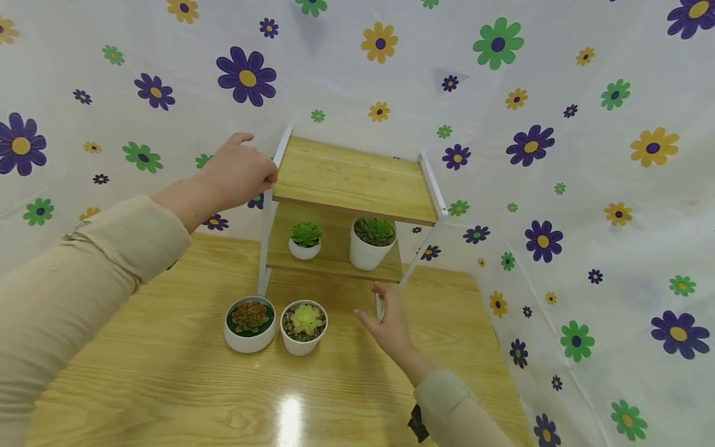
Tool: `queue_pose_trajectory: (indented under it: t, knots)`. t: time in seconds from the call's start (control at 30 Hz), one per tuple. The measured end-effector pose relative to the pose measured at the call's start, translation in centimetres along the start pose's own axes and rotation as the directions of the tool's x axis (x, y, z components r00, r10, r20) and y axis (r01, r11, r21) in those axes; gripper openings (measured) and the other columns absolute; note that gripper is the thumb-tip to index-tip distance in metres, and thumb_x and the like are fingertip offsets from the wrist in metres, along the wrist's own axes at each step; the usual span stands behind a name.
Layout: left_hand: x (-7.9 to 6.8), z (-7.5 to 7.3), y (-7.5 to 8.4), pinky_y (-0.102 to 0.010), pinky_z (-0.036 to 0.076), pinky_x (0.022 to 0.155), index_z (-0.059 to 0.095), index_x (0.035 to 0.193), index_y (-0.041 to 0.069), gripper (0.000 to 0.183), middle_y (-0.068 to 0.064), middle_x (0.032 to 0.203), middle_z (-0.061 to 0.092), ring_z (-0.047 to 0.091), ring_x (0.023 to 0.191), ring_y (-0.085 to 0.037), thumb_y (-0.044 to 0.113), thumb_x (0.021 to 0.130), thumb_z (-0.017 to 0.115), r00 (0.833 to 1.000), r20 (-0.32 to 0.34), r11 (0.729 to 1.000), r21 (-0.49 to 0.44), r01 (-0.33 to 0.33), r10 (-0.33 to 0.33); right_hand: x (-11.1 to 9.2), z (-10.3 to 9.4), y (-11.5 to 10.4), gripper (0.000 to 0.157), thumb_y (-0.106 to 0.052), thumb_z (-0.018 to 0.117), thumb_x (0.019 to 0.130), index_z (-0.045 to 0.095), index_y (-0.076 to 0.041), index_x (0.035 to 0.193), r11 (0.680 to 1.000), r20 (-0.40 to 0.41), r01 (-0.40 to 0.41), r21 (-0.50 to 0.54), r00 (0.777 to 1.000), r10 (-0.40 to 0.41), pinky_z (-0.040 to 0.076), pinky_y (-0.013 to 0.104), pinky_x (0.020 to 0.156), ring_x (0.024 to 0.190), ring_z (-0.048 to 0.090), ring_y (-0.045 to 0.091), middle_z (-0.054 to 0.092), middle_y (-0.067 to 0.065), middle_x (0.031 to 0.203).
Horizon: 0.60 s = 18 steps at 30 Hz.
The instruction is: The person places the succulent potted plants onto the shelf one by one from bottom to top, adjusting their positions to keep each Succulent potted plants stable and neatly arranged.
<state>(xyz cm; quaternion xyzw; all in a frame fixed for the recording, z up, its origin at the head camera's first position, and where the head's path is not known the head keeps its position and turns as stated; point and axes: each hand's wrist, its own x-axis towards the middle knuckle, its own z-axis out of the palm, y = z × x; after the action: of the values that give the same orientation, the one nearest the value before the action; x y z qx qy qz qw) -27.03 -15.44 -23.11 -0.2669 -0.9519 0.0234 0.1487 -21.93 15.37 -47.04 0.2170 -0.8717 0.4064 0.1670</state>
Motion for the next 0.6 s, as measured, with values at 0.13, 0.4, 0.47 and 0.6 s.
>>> queue_pose_trajectory:
  t: [0.13, 0.4, 0.47, 0.6]
  knots:
    - [-0.2, -0.1, 0.0, -0.056, 0.027, 0.110, 0.072, 0.088, 0.003, 0.009, -0.011, 0.084, 0.073, 0.069, 0.081, -0.028, 0.005, 0.084, 0.064, 1.000, -0.003, 1.000, 0.002, 0.000, 0.000, -1.2, 1.3, 0.7, 0.060, -0.016, 0.076, 0.076, 0.045, 0.004, 0.124, 1.000, 0.059, 0.022, 0.006, 0.998, -0.022, 0.045, 0.047, 0.093, 0.107, 0.051, 0.033, 0.053, 0.020, 0.115]
    - [-0.3, 0.0, -0.2, -0.056, 0.027, 0.110, 0.071, 0.088, 0.004, 0.008, -0.010, 0.083, 0.072, 0.068, 0.079, -0.027, 0.004, 0.085, 0.063, 1.000, 0.003, 1.000, -0.001, 0.006, -0.006, -1.8, 3.6, 1.4, 0.087, -0.027, 0.080, 0.071, 0.034, 0.007, 0.136, 0.992, 0.277, -0.127, 0.007, 0.953, 0.120, 0.036, 0.053, 0.104, 0.126, 0.042, 0.040, 0.044, 0.024, 0.135]
    - [-0.3, 0.0, -0.2, -0.056, 0.027, 0.110, 0.071, 0.088, 0.004, 0.008, -0.010, 0.083, 0.072, 0.068, 0.079, -0.027, 0.004, 0.085, 0.063, 1.000, 0.003, 1.000, -0.003, 0.005, -0.005, -1.9, 4.3, 1.4, 0.094, -0.029, 0.081, 0.071, 0.027, 0.005, 0.141, 0.985, 0.339, -0.173, 0.009, 0.927, 0.160, 0.032, 0.054, 0.108, 0.132, 0.036, 0.039, 0.038, 0.023, 0.141]
    - [-0.2, 0.0, -0.1, -0.056, 0.026, 0.110, 0.071, 0.087, 0.004, 0.008, -0.010, 0.083, 0.072, 0.068, 0.079, -0.027, 0.004, 0.085, 0.064, 1.000, -0.003, 1.000, -0.013, 0.002, -0.002, -1.8, 5.8, 1.6, 0.105, -0.031, 0.081, 0.071, 0.016, 0.002, 0.146, 0.972, 0.434, -0.234, -0.001, 0.876, 0.211, 0.029, 0.054, 0.110, 0.137, 0.030, 0.038, 0.028, 0.022, 0.149]
